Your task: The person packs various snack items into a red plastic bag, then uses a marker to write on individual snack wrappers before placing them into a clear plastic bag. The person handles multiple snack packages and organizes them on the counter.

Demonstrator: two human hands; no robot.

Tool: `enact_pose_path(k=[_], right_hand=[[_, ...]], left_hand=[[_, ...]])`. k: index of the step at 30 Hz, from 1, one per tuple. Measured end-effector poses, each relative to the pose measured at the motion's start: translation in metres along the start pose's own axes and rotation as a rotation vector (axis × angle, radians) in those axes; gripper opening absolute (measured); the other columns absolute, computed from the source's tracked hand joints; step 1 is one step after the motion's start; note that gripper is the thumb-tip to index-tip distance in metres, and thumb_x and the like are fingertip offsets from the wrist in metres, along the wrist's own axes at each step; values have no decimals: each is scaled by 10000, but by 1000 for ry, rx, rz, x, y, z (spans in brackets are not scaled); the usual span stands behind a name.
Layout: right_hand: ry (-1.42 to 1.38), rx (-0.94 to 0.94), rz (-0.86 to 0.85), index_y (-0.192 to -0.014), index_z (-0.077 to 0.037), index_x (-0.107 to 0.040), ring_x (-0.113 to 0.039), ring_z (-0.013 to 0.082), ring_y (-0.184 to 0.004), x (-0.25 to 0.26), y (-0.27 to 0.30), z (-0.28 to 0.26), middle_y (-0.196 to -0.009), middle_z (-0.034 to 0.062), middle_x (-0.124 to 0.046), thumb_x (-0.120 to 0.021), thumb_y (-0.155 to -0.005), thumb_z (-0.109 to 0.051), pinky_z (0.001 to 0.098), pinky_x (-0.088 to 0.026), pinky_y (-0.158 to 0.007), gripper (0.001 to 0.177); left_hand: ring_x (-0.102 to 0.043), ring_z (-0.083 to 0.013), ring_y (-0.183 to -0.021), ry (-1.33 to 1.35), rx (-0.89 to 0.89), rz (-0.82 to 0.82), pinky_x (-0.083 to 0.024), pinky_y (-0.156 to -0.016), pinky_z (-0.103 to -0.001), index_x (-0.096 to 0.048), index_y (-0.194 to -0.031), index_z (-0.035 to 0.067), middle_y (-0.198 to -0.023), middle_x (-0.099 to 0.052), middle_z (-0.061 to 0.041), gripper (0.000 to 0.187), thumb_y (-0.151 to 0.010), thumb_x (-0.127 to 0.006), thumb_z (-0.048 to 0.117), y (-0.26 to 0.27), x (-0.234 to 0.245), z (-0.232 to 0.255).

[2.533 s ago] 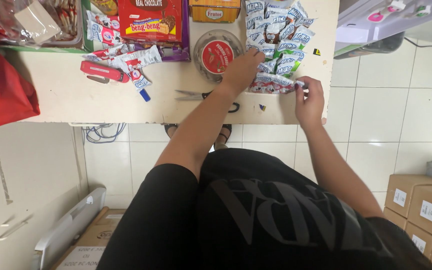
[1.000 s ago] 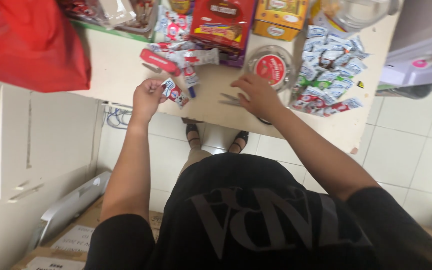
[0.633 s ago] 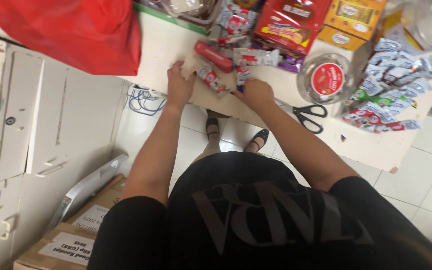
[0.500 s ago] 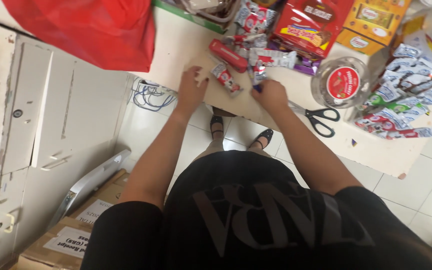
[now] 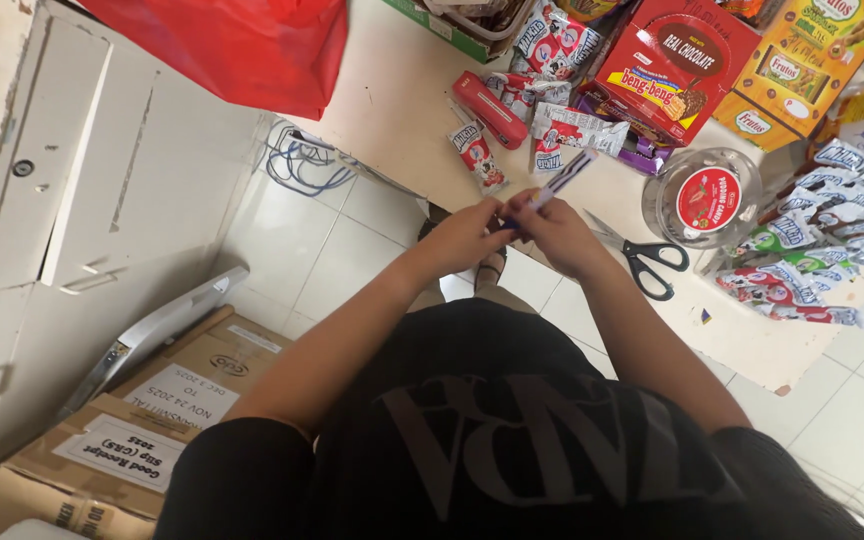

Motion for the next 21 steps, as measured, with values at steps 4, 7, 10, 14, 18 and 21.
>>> enact_pose_path(k=[4,7,10,14,18,21], right_hand=[[-162,-21,44,-1322,-66,-796,-639,141,-945,13,-7,-16,-1095,29,-750,-655,-1279,-342,299,-511,-842,312],[-367,59,104,-1261,-32,-785,-647,135,-932,22,-15,-21,-1111,43,-776,-707,-1260,-315,302,-543,-870,293],[-479,85,183,-1246,-37,-782,-651,140,-900,25,-27,-16,-1111,44,-786,-734,-1254,-289,306,-547,-843,257],[-829,326,415,-1298,-78,-768,-701,127,-950,108,-39,-73,-1088,18,-773,-706,-1265,-247,292,-573,-806,183],[-568,652,292,-1335,-84,-765,-674,118,-870,177,-32,-159,-1095,26,-729,-713,-1321,-204,338,-626,-808,132],[-548,589,254,-1418,-77,-757,-739,128,-1011,144,-58,-121,-1302,59,-794,-749,-1281,-48,293,-626,-903,140]], left_hand=[[-829,-313,-1047,-13,-108,-8,-634,-934,-450,-743,-1308,31,-1150,-864,-170,330,-1212,-655,334,-8,-1,13],[-792,-292,-997,47,-187,-8,-626,-916,-450,-755,-1250,46,-1082,-818,-141,321,-1267,-558,300,-13,3,23],[-744,-253,-892,91,-99,-68,-626,-844,-431,-732,-1236,49,-986,-752,-128,326,-1272,-540,310,-19,20,19],[-723,-168,-842,-19,-121,-131,-608,-769,-377,-707,-1316,103,-1015,-773,-53,292,-1219,-534,318,-22,61,12],[-768,-166,-836,284,322,58,-643,-748,-373,-678,-1243,79,-1020,-765,-31,369,-1238,-498,400,-8,109,-78],[-759,-223,-805,311,350,292,-621,-733,-415,-668,-1243,32,-981,-763,-100,447,-1221,-542,461,-47,116,-111]])
Point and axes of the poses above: each hand's wrist, its own y-axis away from the middle knuckle, its own x-axis out of the back of the hand, z = x × y, the point moved 10 cm from there along -y, towards the middle knuckle
